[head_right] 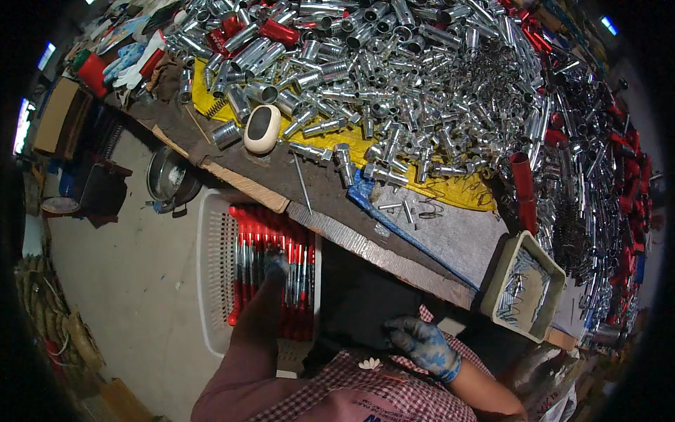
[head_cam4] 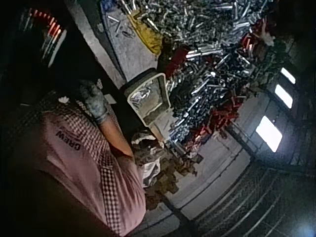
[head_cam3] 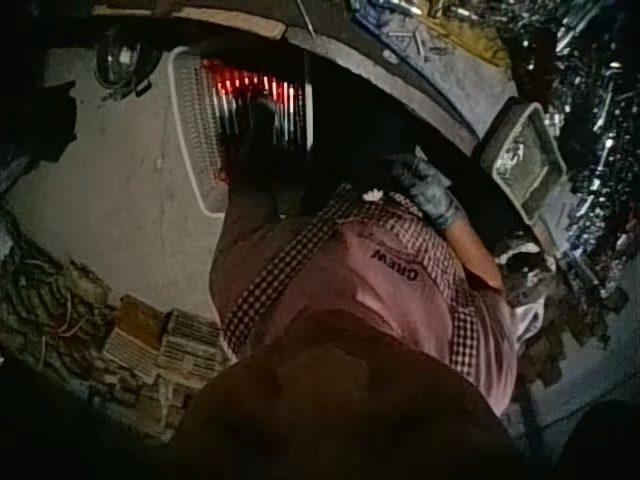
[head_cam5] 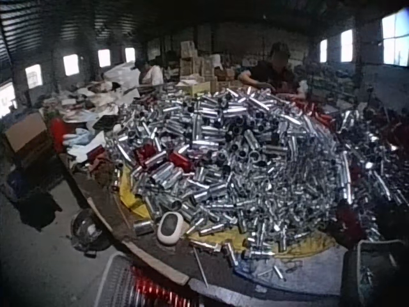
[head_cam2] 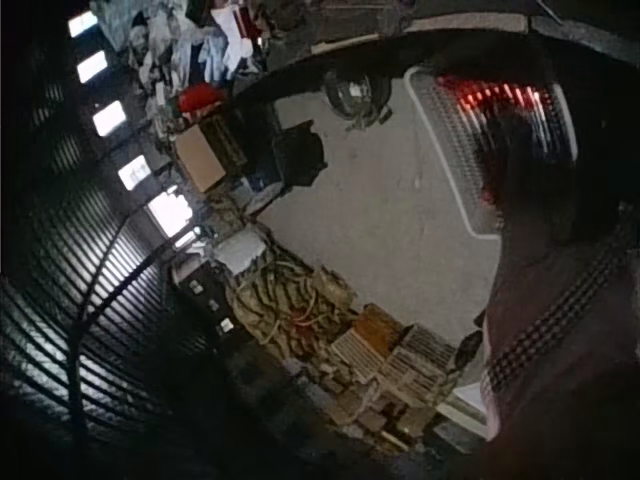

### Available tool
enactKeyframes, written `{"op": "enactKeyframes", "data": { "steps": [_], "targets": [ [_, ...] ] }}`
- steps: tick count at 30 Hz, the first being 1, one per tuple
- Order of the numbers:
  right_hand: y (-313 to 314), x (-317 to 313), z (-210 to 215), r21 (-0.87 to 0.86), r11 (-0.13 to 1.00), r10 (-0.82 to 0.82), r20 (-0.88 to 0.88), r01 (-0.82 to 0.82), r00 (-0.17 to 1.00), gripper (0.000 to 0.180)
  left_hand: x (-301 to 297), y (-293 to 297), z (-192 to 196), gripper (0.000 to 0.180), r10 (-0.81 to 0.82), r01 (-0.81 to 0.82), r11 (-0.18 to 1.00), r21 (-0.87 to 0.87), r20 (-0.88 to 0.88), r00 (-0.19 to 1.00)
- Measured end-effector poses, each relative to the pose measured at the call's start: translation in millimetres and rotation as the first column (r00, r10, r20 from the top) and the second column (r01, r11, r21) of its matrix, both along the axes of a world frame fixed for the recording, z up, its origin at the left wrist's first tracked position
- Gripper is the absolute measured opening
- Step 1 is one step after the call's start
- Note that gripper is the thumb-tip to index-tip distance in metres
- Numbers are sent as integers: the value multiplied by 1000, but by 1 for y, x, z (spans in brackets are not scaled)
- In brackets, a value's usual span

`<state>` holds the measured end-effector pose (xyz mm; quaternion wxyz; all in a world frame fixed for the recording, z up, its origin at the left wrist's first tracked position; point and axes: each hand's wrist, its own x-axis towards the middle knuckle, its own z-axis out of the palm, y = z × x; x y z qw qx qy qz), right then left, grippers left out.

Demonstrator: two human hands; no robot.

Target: The person assembles mechanical tools by fitting springs, metal tubes, and handles together by hand, then places the completed tools into a plastic basket.

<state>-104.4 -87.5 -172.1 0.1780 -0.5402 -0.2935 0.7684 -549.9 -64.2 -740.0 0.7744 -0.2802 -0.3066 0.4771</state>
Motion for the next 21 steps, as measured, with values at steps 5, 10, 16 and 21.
{"op": "enactKeyframes", "data": {
  "steps": [5, 10, 16, 21],
  "targets": [
    [-11, 15, -25, 69, 996, -74, 195, 62, 978, 27, 99, 116, 67, 40, 648, 294, 720, -629, 761, 40],
    [-2, 5, -10, -7, 999, -34, 100, 35, 994, 27, 39, 107, 106, 48, 699, 642, 675, -364, 594, -398],
    [2, 9, -14, -58, 994, -86, 66, 90, 994, 26, 63, 134, 140, 50, 834, 549, 547, -632, 356, -421],
    [-1, 8, -20, -85, 987, -131, 41, 134, 991, 24, 48, 116, 111, 51, 865, 469, 419, -778, 184, -467]
  ]
}}
